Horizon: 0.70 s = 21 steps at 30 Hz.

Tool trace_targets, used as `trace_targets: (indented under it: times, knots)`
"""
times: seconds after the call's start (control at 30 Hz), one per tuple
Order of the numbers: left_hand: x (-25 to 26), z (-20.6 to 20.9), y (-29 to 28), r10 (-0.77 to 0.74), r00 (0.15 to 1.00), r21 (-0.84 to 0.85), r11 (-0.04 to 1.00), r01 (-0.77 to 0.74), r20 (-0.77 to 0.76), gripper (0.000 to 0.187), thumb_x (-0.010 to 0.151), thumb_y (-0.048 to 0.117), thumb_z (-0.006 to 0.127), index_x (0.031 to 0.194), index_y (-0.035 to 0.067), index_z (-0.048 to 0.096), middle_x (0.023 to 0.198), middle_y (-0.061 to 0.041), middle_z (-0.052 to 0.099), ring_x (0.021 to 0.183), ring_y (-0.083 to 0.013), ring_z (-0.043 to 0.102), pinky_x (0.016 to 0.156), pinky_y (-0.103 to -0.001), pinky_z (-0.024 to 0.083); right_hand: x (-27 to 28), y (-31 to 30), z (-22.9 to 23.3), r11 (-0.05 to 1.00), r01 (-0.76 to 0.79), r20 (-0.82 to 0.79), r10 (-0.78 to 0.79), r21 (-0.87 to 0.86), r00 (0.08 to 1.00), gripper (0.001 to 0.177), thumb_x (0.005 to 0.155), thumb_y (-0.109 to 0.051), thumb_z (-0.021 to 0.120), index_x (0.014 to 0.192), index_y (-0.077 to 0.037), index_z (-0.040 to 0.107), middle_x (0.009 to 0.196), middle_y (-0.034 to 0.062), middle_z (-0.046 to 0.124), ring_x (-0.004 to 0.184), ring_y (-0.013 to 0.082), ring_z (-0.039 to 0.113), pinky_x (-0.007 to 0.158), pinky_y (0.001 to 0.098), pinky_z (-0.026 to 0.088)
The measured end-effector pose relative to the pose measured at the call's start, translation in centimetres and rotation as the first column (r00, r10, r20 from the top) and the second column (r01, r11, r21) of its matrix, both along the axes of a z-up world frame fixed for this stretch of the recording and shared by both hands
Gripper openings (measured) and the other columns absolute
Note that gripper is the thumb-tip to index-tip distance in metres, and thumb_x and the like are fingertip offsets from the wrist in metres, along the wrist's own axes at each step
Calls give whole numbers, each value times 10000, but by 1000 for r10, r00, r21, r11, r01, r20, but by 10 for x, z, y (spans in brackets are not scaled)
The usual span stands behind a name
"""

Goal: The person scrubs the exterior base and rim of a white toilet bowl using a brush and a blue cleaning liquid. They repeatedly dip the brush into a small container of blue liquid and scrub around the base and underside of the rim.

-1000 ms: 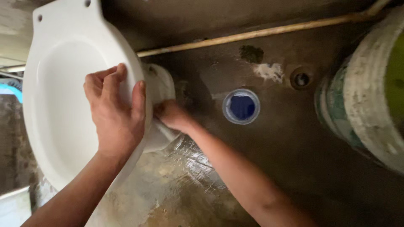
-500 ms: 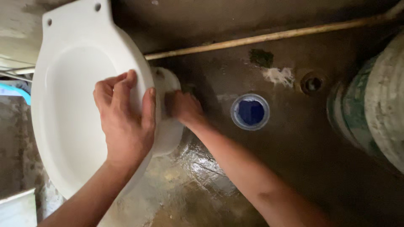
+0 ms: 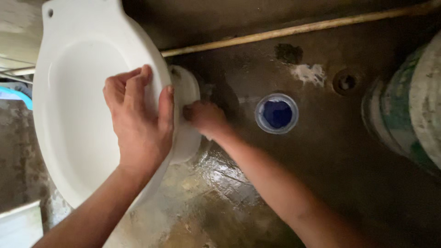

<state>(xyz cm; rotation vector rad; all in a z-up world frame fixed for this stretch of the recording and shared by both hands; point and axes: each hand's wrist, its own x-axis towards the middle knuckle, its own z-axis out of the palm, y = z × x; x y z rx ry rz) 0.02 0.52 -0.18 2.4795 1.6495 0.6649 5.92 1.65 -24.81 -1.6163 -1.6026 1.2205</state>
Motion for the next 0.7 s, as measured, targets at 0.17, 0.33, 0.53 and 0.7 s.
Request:
trace_targets:
  times: [0.17,0.33,0.53,0.7]
  knots:
    - [4,6,-1,18,999,-26,1000,-18,27,377,1025,132,730,1318,-75,615,1264,-232,538,1219,-370,536,1050,-453,489,18,36,-1,854,-353,-339,226,-382,913,458,981,-366,595,994,51,784,892,235,742,719,297,698,685,469,528]
    - [6,3,1,36,999,5,999,-36,14,387,993,127,734,1316,-57,626,1271,-227,550,1216,-384,538,1043,-467,487,-19,-9,-5,918,-88,-587,-172,-387,791,326,952,-214,553,966,41,755,814,176,762,707,228,702,644,422,555]
    - [3,4,-2,25,999,-1,1000,-25,23,371,1008,125,739,1317,-49,628,1283,-222,556,1231,-388,553,1048,-465,498,-38,41,-25,968,222,-417,-251,-117,873,430,1068,-276,505,1007,69,754,898,276,740,782,283,703,729,459,530]
    - [3,1,-1,29,1000,11,1000,-29,-11,370,1018,119,749,1322,-53,630,1284,-231,555,1203,-376,565,1051,-457,507,-33,129,-18,931,260,-587,-362,-254,724,404,994,-318,485,1108,-38,753,999,215,763,831,312,708,753,466,568]
